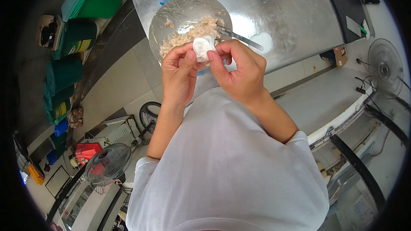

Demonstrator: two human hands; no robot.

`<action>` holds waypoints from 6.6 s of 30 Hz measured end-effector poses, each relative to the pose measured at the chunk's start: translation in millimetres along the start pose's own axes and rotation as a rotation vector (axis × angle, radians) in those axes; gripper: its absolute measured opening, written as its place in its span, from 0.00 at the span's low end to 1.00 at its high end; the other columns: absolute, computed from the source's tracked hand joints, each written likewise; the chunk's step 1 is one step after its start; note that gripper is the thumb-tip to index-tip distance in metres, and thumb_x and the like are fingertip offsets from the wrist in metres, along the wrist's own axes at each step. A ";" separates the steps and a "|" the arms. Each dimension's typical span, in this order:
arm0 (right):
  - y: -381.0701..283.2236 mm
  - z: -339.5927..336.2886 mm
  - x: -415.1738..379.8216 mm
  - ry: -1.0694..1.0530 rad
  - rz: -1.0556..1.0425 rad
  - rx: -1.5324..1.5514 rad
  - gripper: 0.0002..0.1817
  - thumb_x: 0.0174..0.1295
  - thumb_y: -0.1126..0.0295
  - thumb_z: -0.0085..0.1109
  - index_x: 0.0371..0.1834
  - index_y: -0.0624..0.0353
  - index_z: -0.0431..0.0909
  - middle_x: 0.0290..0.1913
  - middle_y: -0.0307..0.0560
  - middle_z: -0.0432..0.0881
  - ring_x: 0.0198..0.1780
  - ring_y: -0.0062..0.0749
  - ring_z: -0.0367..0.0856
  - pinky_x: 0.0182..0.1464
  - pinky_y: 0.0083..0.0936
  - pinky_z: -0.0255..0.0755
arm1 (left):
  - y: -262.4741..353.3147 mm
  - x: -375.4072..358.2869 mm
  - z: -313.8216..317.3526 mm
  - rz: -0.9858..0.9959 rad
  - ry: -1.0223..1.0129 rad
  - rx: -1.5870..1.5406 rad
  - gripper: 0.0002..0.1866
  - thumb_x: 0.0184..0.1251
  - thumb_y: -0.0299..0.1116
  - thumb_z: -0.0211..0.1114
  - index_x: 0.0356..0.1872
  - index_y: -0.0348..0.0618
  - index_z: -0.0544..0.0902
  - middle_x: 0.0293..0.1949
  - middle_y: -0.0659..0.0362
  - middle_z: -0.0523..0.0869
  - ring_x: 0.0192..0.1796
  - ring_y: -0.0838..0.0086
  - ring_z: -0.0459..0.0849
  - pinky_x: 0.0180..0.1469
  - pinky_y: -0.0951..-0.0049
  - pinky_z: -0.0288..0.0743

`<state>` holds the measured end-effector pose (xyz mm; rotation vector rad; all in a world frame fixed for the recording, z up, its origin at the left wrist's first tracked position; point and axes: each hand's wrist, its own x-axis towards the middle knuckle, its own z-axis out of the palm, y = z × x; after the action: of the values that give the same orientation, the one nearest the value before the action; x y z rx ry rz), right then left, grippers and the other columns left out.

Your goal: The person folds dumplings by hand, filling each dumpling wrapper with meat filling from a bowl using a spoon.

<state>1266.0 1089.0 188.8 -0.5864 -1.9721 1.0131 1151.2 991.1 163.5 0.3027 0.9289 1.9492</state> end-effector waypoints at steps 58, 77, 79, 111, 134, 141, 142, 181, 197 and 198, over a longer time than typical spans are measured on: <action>56.6 -27.7 -27.0 -0.500 0.533 -0.016 0.07 0.73 0.74 0.40 0.49 0.63 0.66 0.25 0.50 0.76 0.27 0.41 0.76 0.34 0.35 0.70 | -61.9 68.7 -87.4 0.167 0.442 0.124 0.08 0.67 0.19 0.64 0.38 0.41 0.73 0.41 0.54 0.84 0.41 0.72 0.85 0.48 0.69 0.85; 60.8 1.2 -44.3 -0.393 0.472 0.022 0.09 0.74 0.72 0.42 0.49 0.61 0.71 0.21 0.43 0.74 0.22 0.27 0.72 0.28 0.29 0.67 | -38.6 65.6 -81.8 0.063 0.359 0.029 0.17 0.72 0.17 0.54 0.60 0.32 0.72 0.53 0.51 0.79 0.54 0.70 0.82 0.62 0.69 0.79; 71.8 10.9 -53.1 -0.418 0.448 -0.022 0.09 0.74 0.71 0.44 0.50 0.61 0.71 0.21 0.45 0.74 0.22 0.31 0.73 0.28 0.31 0.67 | -37.9 62.6 -79.9 0.052 0.393 -0.013 0.17 0.72 0.18 0.54 0.60 0.31 0.72 0.53 0.51 0.79 0.54 0.69 0.82 0.63 0.69 0.79; 72.7 -10.1 -54.0 -0.405 0.487 -0.001 0.10 0.75 0.71 0.43 0.51 0.63 0.72 0.21 0.43 0.73 0.23 0.28 0.72 0.28 0.27 0.67 | -32.4 44.3 -85.7 -0.051 0.535 -0.011 0.12 0.70 0.30 0.65 0.50 0.38 0.78 0.45 0.61 0.82 0.47 0.77 0.81 0.56 0.68 0.79; 71.6 -4.4 -44.5 -0.456 0.388 -0.185 0.09 0.71 0.76 0.46 0.50 0.62 0.73 0.24 0.62 0.78 0.28 0.59 0.80 0.31 0.45 0.70 | -37.9 38.6 -75.6 -0.037 0.488 0.046 0.17 0.72 0.28 0.62 0.58 0.33 0.76 0.51 0.53 0.83 0.50 0.72 0.84 0.56 0.69 0.82; 65.1 -9.0 -42.8 -0.468 0.447 -0.012 0.08 0.71 0.74 0.46 0.49 0.61 0.74 0.18 0.55 0.72 0.22 0.48 0.76 0.29 0.36 0.69 | -39.0 37.0 -87.5 -0.049 0.452 -0.100 0.15 0.73 0.29 0.61 0.58 0.37 0.74 0.49 0.55 0.82 0.48 0.73 0.83 0.56 0.70 0.81; 71.3 -9.0 -43.6 -0.454 0.451 -0.054 0.08 0.71 0.74 0.46 0.49 0.61 0.74 0.18 0.54 0.72 0.22 0.47 0.76 0.29 0.35 0.68 | -37.7 38.2 -86.6 -0.050 0.424 -0.097 0.15 0.74 0.28 0.60 0.58 0.37 0.74 0.49 0.55 0.82 0.48 0.74 0.83 0.55 0.71 0.81; 68.1 -19.1 -60.2 -0.423 0.311 -0.088 0.08 0.71 0.73 0.48 0.49 0.60 0.75 0.24 0.61 0.78 0.27 0.57 0.80 0.31 0.43 0.69 | -34.3 39.9 -86.2 -0.130 0.425 -0.335 0.14 0.77 0.24 0.52 0.59 0.38 0.68 0.58 0.50 0.77 0.61 0.63 0.80 0.66 0.61 0.77; 62.1 6.9 -38.4 -0.601 0.349 -0.703 0.10 0.59 0.74 0.52 0.40 0.60 0.82 0.33 0.58 0.84 0.34 0.51 0.86 0.39 0.45 0.79 | -13.8 44.4 -50.7 -0.082 0.217 0.252 0.22 0.67 0.18 0.44 0.62 0.25 0.71 0.59 0.47 0.75 0.54 0.68 0.79 0.66 0.64 0.74; 63.8 17.6 -35.4 -0.606 0.363 -0.675 0.09 0.59 0.74 0.52 0.38 0.61 0.82 0.34 0.60 0.84 0.33 0.52 0.86 0.39 0.45 0.79 | -10.9 51.1 -42.8 -0.119 0.155 0.359 0.23 0.67 0.18 0.43 0.63 0.24 0.70 0.61 0.47 0.73 0.57 0.67 0.79 0.66 0.65 0.74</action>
<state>1273.1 1092.8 114.1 -1.1348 -2.8516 0.7622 1107.2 1015.7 118.5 0.2964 1.3704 1.7101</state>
